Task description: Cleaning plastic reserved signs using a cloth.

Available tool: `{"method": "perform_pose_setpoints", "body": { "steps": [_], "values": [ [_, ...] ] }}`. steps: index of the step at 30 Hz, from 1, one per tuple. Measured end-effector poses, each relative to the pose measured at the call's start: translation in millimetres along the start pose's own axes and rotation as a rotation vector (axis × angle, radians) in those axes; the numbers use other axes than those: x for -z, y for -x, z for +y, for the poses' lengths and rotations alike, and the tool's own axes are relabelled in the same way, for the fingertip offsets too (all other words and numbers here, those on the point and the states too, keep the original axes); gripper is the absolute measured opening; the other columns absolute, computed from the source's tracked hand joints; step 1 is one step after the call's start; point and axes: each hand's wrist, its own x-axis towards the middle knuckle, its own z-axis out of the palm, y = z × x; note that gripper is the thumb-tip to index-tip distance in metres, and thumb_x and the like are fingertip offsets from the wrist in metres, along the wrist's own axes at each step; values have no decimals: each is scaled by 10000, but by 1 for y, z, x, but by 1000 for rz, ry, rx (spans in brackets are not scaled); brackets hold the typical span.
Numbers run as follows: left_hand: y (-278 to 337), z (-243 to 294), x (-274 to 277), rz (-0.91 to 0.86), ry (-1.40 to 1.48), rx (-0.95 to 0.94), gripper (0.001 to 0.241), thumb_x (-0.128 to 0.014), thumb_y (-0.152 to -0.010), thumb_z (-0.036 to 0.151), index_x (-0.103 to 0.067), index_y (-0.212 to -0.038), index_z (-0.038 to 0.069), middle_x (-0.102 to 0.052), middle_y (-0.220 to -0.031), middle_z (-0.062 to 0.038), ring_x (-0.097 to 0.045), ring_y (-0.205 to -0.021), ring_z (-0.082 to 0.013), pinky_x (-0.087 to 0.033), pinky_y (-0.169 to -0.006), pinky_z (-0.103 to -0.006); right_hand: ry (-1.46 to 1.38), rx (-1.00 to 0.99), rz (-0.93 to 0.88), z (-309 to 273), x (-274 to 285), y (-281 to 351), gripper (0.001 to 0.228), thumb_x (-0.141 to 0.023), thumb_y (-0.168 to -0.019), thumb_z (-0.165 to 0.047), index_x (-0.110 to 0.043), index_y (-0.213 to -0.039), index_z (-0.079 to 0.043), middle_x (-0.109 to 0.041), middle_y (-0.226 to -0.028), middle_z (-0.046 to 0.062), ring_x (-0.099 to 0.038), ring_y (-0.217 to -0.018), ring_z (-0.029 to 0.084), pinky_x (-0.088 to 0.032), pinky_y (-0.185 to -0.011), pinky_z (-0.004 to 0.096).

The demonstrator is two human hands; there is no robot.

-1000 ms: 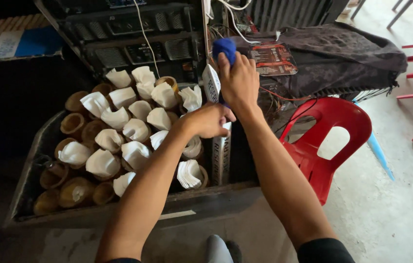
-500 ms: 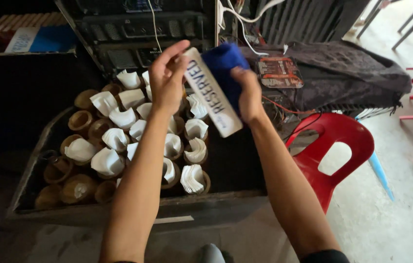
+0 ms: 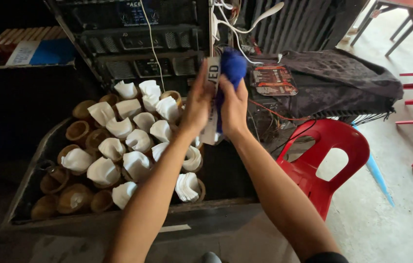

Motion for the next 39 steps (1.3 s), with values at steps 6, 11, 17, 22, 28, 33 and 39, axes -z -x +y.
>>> {"method": "perform_pose_setpoints", "body": {
  "steps": [6,11,17,22,28,33,39],
  "values": [
    [-10,15,16,164,-124,73,522,-393,-1105,247,-355,-1621,179,-628,-1407,-55,-629,-1194,-176,-510,-1014,-294,-49,-278,-194,-26,-16,15,523,-412,-1079,-411,-579,-1377,-15,-612,-1394,111,-521,-1310,212,-375,-1172,364],
    [-18,36,51,420,523,195,365,-518,-1035,332,-603,-1355,178,-692,-1188,-3,-653,-1018,-142,-544,-910,-308,827,38,-610,-44,-26,24,481,-485,-902,-273,-686,-1206,42,-224,-1684,187,-81,-1548,372,-116,-1167,630],
    [-11,-91,54,7,78,111,404,-477,-1115,281,-646,-1312,-29,-676,-1218,-76,-619,-1107,-176,-508,-1017,-336,1143,93,-458,-12,-10,11,484,-458,-909,-273,-681,-1120,101,-110,-1704,164,-25,-1572,412,-127,-1196,626],
    [8,-27,-2,-183,275,121,462,-381,-1099,267,-417,-1532,108,-532,-1483,-2,-499,-1345,-132,-369,-1173,-285,983,44,-164,21,24,-10,568,-365,-965,-286,-529,-1386,59,-115,-1757,167,-85,-1615,388,-183,-1265,549],
    [-7,-6,24,145,106,41,431,-393,-1084,326,-592,-1371,73,-657,-1290,-60,-622,-1179,-185,-499,-1039,-305,720,92,-362,-12,-7,9,845,-420,-954,-409,-207,-1661,3,-178,-1715,194,-58,-1604,421,-118,-1317,520],
    [-32,-24,93,553,204,-24,392,-474,-1025,293,-692,-1236,46,-679,-1079,-67,-642,-940,-189,-553,-833,-326,763,167,-875,-37,-19,30,502,-417,-915,-330,-620,-1318,-111,-190,-1794,134,-26,-1673,399,-53,-1298,576],
    [-47,-88,118,844,128,468,373,-470,-974,304,-719,-1021,31,-730,-880,-50,-699,-735,-185,-585,-653,-386,483,35,-993,-33,-14,22,724,-545,-837,-247,-483,-1522,-24,-194,-1738,160,-34,-1618,392,-74,-1280,577]
  ]
}}
